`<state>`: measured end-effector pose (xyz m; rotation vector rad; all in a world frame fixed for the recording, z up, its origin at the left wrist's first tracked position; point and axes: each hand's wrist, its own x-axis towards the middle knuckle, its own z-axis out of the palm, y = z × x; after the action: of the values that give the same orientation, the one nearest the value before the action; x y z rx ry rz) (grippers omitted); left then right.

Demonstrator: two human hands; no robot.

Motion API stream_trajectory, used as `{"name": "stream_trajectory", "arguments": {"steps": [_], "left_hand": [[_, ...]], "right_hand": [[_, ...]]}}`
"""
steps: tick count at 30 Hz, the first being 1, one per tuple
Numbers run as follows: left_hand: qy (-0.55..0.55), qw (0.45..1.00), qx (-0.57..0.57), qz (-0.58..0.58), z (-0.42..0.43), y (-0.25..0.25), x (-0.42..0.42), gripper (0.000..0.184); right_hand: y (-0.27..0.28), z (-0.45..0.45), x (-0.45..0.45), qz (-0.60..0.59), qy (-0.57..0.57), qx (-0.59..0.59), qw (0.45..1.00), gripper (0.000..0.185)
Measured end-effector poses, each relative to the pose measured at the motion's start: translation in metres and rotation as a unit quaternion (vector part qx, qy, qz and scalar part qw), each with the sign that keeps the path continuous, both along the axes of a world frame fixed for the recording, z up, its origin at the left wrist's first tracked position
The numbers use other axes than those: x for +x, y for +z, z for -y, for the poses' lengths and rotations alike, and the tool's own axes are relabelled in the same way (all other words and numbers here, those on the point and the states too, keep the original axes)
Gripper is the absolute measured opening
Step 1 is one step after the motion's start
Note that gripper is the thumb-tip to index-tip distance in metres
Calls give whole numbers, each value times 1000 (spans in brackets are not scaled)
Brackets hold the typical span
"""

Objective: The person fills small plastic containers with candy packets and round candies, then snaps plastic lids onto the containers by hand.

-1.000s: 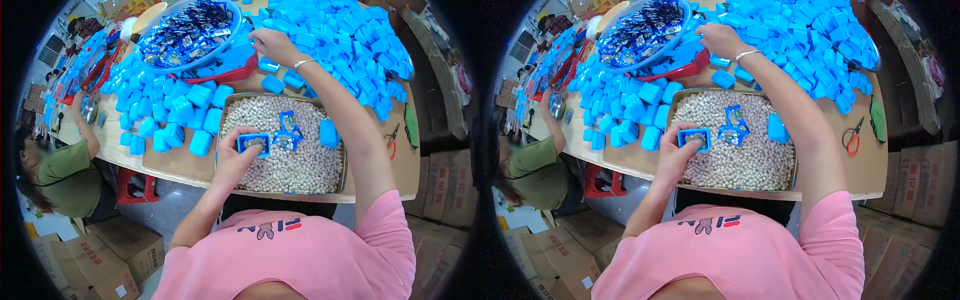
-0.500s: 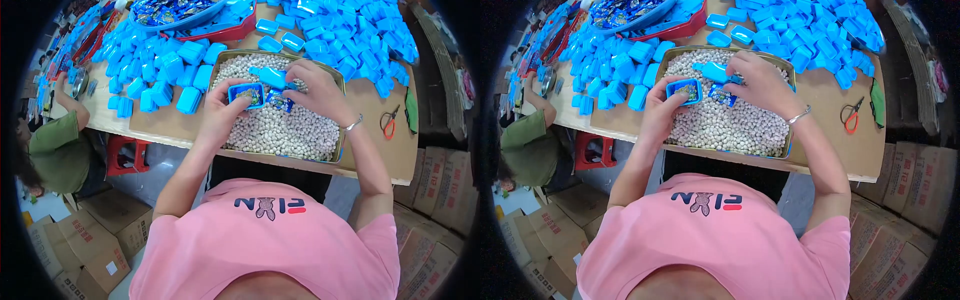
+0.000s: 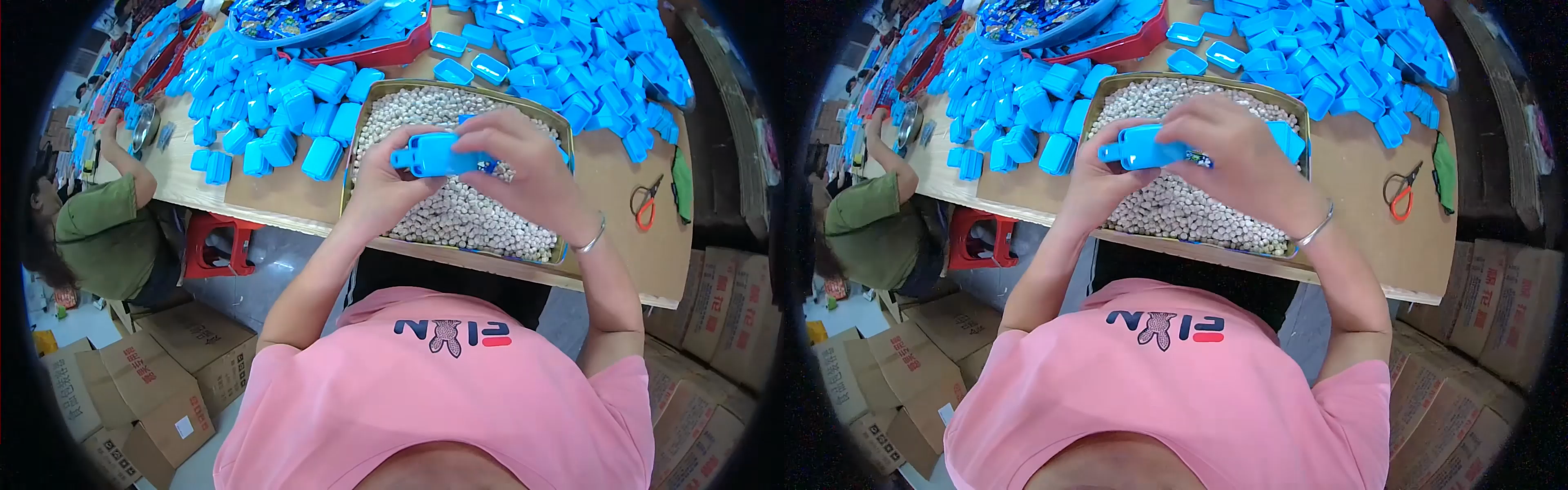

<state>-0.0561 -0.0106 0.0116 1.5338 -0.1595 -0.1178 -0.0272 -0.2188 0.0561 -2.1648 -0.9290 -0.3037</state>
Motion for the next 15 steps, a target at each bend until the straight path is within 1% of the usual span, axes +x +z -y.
{"name": "stream_trajectory", "arguments": {"steps": [2,7,13,15], "left_hand": [[-18,999,37,12,5,7,2,55],[-14,1000,10,13,9,12,-1,54],[-27,998,25,51,10,15,-2,51],[-23,998,30,52,11,13,-3,49]], "right_hand": [[2,-1,-8,45,25,-17,999,32],[1,1,-13,31,17,12,999,32],[-1,3,-16,22,24,24,999,34],[-2,4,-16,44,27,13,999,34]]}}
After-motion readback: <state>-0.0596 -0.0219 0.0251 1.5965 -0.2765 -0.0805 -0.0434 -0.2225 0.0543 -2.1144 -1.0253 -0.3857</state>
